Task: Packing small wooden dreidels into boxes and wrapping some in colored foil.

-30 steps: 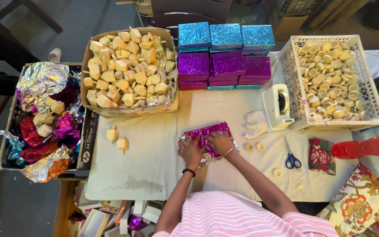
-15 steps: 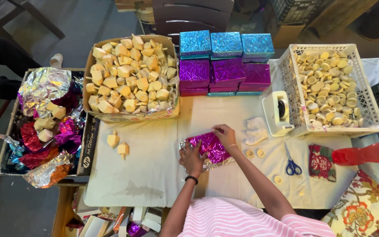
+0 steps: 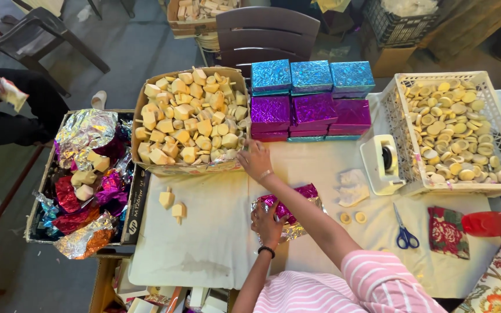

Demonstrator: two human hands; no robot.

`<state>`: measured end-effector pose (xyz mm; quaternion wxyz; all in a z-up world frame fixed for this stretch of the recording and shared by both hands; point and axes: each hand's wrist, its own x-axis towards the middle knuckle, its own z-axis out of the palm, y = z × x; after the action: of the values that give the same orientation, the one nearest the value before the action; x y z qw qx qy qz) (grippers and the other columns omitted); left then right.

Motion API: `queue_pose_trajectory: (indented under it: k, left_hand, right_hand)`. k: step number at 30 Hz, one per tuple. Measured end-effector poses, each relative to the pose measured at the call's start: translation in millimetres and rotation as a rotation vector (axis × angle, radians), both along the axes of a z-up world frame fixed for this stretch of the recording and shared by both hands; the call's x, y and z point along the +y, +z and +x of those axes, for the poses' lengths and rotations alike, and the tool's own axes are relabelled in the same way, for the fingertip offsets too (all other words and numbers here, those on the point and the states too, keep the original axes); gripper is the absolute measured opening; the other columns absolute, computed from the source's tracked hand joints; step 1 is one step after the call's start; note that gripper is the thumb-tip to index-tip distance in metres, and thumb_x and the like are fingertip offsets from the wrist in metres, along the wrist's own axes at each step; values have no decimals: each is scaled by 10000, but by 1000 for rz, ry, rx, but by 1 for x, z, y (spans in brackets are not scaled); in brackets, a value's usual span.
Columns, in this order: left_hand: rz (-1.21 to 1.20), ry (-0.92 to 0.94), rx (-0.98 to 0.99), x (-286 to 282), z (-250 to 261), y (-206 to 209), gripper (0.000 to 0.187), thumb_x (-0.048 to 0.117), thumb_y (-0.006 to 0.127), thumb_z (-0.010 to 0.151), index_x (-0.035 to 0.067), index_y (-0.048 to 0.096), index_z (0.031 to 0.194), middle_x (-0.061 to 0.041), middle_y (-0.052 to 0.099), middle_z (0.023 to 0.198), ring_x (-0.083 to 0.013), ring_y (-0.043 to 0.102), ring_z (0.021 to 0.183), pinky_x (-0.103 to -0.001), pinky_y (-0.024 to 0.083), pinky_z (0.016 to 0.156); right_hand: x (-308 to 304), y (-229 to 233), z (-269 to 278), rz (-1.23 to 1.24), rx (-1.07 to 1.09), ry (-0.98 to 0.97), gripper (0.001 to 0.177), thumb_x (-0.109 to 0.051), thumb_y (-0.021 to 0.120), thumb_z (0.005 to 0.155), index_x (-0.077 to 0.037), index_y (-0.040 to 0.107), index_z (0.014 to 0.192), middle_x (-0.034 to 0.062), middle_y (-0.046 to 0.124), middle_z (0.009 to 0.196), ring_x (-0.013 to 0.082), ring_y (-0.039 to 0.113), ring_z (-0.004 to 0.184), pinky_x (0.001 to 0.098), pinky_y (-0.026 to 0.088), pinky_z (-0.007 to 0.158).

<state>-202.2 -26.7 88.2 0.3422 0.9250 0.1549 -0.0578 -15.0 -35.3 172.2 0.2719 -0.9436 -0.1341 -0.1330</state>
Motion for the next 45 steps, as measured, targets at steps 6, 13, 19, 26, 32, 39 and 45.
queue_pose_trajectory:
  k: [6, 13, 19, 26, 32, 39, 45]
  left_hand:
    - [16, -31, -61, 1, -4, 9, 718, 420, 863, 728, 361, 579, 1385, -69, 253, 1634, -418, 265, 1448, -644, 309, 1053]
    - [70, -33, -134, 2, -14, 11, 619, 444, 824, 787, 329, 626, 1361, -142, 272, 1600, -471, 287, 1393, -647, 297, 1063]
    - [155, -187, -396, 11, -22, -22, 389, 352, 713, 972, 320, 658, 1357, -96, 398, 1592, -414, 397, 1421, -599, 327, 1109]
    - [-93, -489, -487, 28, -44, -19, 597, 278, 718, 894, 134, 539, 1445, -220, 381, 1493, -438, 408, 1344, -591, 329, 1089]
    - [178, -609, -654, 22, -66, -38, 427, 345, 697, 909, 85, 581, 1227, -133, 515, 1346, -379, 467, 1284, -600, 357, 1029]
    - [345, -847, -647, -2, -77, -95, 472, 285, 611, 944, 74, 606, 1366, -124, 569, 1400, -297, 484, 1368, -543, 362, 1083]
    - [186, -751, -449, -24, -86, -46, 628, 346, 584, 977, 12, 456, 1494, -192, 496, 1484, -380, 419, 1412, -592, 238, 1180]
  right_hand:
    - [-75, -40, -88, -305, 301, 316, 518, -300, 632, 904, -310, 566, 1418, 53, 256, 1669, 335, 272, 1500, 610, 308, 1107]
    - [-182, -91, -170, -237, 236, 368, 539, -326, 655, 903, -230, 567, 1426, 62, 344, 1631, 290, 332, 1492, 538, 354, 1095]
    - [-200, -93, -187, -348, 132, 432, 576, -428, 716, 839, -201, 602, 1356, 26, 442, 1553, 249, 394, 1440, 502, 375, 1103]
    - [-201, -108, -184, -268, 84, 297, 415, -362, 725, 824, -225, 700, 1215, -4, 579, 1443, 245, 507, 1353, 443, 425, 1067]
    - [-200, -106, -178, -257, 21, 331, 427, -360, 727, 810, -234, 716, 1218, -6, 624, 1369, 237, 569, 1262, 439, 435, 1043]
    - [-206, -121, -160, -235, -10, 313, 288, -405, 712, 848, -266, 770, 1094, -72, 679, 1290, 194, 630, 1122, 403, 441, 992]
    - [-197, -91, -137, -412, 33, 525, 567, -511, 719, 823, -261, 652, 1327, 7, 570, 1411, 257, 530, 1263, 491, 382, 1070]
